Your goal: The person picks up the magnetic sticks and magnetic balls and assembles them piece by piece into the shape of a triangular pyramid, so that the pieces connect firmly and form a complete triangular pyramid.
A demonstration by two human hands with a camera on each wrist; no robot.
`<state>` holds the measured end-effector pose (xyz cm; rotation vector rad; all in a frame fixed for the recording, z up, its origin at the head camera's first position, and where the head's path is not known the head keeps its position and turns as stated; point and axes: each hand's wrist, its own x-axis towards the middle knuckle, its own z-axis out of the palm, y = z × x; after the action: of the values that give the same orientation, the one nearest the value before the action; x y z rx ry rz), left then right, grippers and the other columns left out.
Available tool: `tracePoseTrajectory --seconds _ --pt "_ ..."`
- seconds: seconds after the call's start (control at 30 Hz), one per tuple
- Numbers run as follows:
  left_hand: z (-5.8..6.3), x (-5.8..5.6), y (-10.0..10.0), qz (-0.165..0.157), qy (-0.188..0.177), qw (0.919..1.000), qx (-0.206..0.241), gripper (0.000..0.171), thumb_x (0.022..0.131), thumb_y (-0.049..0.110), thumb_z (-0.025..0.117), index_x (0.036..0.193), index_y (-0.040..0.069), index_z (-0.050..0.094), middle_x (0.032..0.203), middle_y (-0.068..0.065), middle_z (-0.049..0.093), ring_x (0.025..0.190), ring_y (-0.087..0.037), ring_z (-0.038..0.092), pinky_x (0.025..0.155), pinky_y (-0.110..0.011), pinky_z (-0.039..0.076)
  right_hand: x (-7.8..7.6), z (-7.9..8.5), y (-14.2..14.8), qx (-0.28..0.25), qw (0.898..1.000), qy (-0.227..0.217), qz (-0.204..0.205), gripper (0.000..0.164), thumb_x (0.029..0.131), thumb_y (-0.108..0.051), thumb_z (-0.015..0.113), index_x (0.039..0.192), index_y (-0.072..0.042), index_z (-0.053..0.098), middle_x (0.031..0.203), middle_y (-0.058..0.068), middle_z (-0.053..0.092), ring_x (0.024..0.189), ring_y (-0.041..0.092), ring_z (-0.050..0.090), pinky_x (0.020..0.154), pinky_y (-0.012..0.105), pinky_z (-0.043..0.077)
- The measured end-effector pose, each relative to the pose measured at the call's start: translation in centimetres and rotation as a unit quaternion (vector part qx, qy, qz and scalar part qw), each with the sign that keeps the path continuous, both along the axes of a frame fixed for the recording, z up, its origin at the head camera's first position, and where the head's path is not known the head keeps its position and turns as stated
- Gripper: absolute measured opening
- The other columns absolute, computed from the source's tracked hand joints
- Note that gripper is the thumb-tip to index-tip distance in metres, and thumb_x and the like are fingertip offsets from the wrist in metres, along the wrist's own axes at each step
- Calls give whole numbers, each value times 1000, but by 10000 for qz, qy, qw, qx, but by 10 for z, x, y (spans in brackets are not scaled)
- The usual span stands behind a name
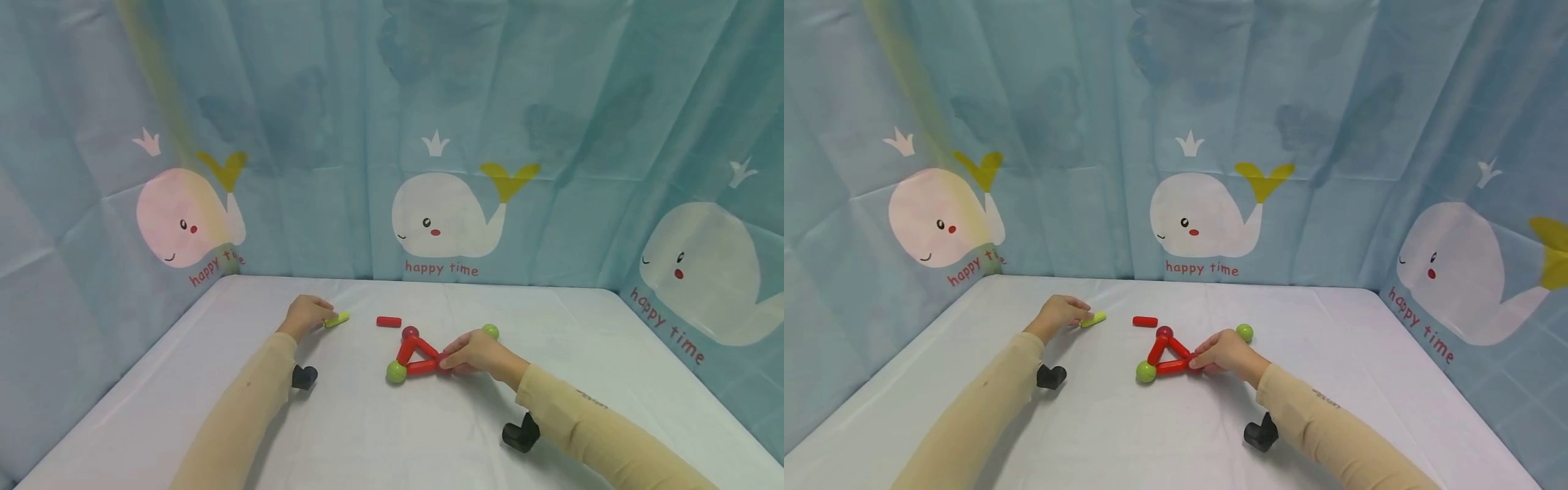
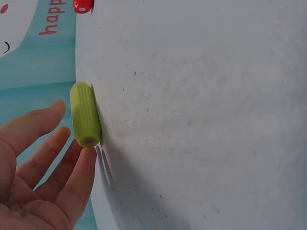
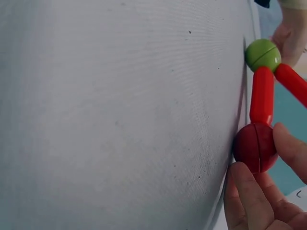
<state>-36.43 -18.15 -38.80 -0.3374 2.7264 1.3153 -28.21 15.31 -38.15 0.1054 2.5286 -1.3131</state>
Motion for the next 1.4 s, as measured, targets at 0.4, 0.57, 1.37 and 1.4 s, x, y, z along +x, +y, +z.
tracePoseTrajectory --seconds 0.4,0.57,1.37,1.4 --pt "-3 1 3 -226 55 9995 -216 25 83 7 73 107 0 74 117 -19 68 97 -23 63 83 -32 53 -19 2 3 71 9986 -42 522 23 83 -16 79 104 -5 76 93 4 76 81 15 68 80 30 59" --pt "-4 4 7 -349 -52 9987 -369 27 83 10 74 108 1 73 108 -15 70 87 -18 63 75 -27 51 -26 1 7 -66 9978 -53 652 25 83 -15 79 105 -5 76 95 6 77 81 14 69 81 30 59" --pt "-11 15 14 -425 146 9982 -395 27 80 9 77 106 2 74 107 -14 70 88 -19 63 77 -29 53 -43 -3 9 -203 9934 49 1130 28 85 -12 76 112 -5 74 104 7 76 88 14 70 88 34 58" --pt "-10 15 13 -418 137 9983 -376 28 81 10 77 107 2 74 110 -15 69 89 -20 63 77 -29 53 -43 -4 9 -236 9937 53 1098 29 85 -12 76 113 -5 74 105 6 76 89 14 70 88 34 58"
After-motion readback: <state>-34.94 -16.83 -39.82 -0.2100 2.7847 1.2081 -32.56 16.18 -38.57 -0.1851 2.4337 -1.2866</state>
